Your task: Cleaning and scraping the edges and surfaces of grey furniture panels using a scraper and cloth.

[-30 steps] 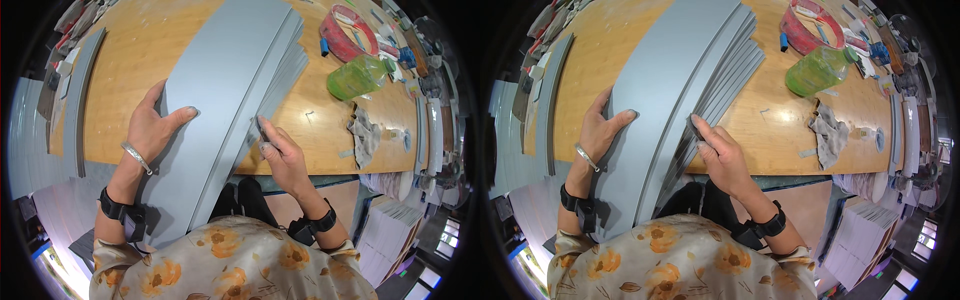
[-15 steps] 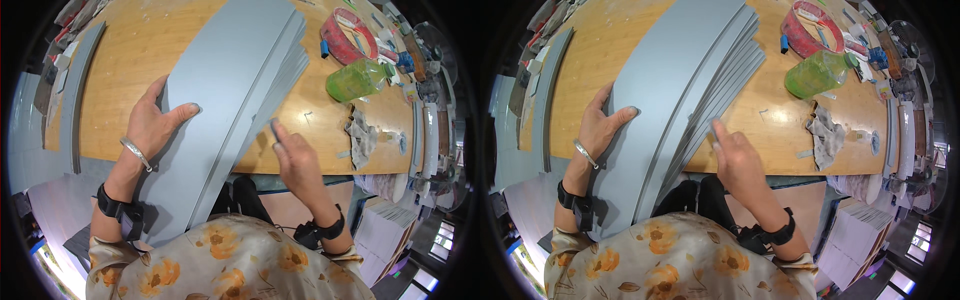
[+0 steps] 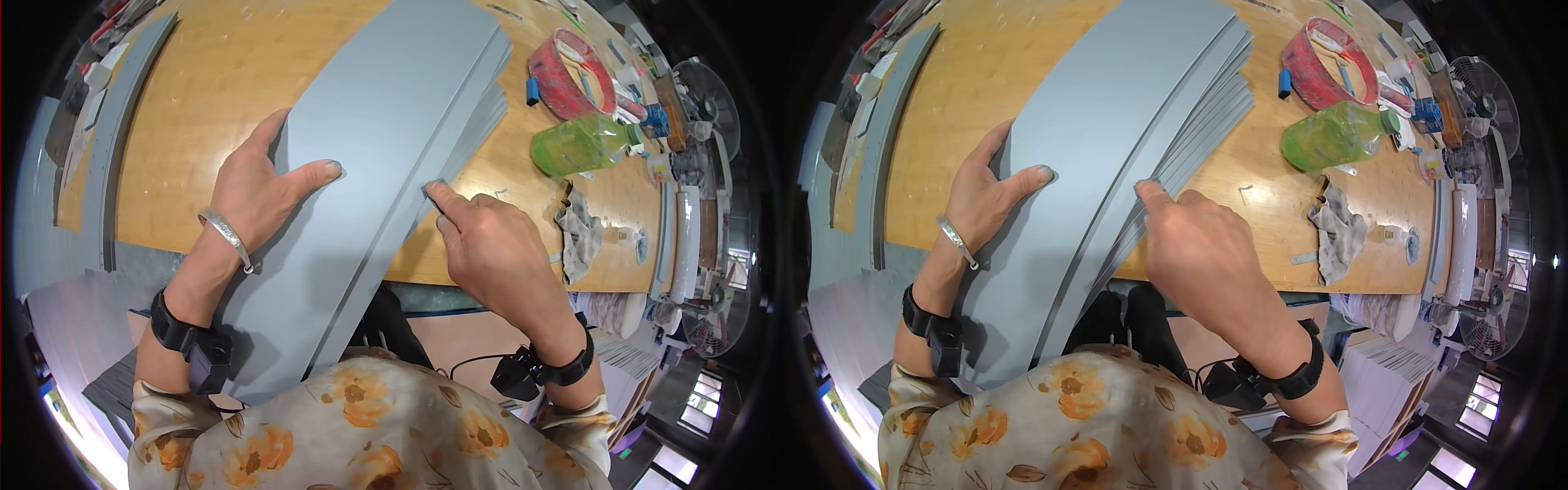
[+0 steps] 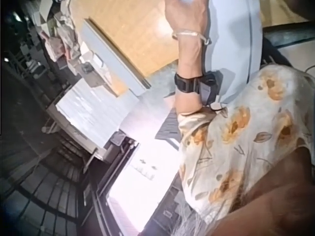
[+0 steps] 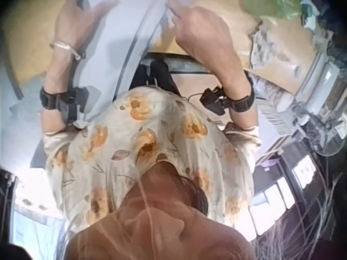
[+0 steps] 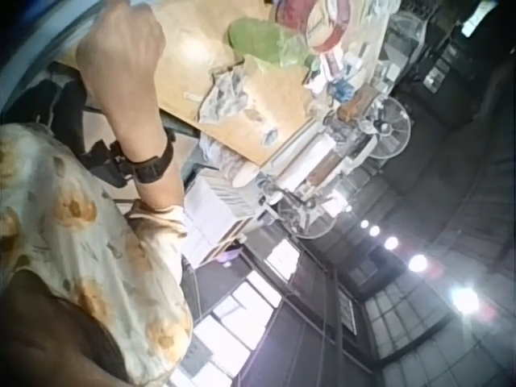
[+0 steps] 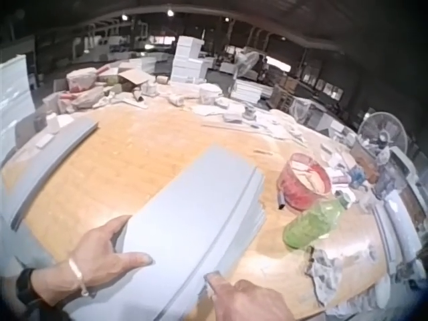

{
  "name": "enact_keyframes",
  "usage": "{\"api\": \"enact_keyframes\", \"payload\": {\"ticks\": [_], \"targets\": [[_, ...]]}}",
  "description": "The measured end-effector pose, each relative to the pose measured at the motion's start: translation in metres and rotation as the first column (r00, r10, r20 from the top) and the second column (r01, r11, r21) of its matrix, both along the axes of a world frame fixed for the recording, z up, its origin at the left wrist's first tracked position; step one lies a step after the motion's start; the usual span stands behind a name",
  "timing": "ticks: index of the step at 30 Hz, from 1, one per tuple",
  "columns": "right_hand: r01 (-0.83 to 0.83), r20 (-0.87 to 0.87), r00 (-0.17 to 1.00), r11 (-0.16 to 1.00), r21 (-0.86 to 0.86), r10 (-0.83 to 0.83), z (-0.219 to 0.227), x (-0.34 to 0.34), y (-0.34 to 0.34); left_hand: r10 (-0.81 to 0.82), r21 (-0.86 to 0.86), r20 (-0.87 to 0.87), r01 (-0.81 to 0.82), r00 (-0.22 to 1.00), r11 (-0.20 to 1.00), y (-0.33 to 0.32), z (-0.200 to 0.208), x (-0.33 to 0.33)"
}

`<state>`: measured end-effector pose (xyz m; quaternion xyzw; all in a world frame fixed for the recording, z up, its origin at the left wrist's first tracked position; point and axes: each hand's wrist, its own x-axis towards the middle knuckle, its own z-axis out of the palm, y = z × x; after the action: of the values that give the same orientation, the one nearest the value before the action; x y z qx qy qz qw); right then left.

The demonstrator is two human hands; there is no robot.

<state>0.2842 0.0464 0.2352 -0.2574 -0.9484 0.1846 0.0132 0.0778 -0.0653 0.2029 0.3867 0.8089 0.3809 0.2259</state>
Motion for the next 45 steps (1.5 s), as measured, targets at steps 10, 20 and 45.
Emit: {"api": "enact_keyframes", "payload": {"ticks": [10, 20, 45], "targets": [[-0.033, -0.005, 0.999, 0.996, 0.078, 0.034, -0.006, 0.000, -0.009, -0.012, -0.008, -0.057, 0.012, 0.998, 1.000, -0.002, -0.007, -0.004], [-0.040, -0.018, 0.999, 0.999, -0.038, 0.039, -0.007, 0.011, -0.024, -0.022, 0.022, -0.076, 0.023, 0.997, 0.999, 0.001, -0.011, -0.006], [0.047, -0.263, 0.962, 0.994, -0.099, -0.071, -0.047, 0.004, 0.027, -0.024, 0.024, -0.003, 0.024, 1.000, 0.999, 0.002, -0.007, -0.003]]}}
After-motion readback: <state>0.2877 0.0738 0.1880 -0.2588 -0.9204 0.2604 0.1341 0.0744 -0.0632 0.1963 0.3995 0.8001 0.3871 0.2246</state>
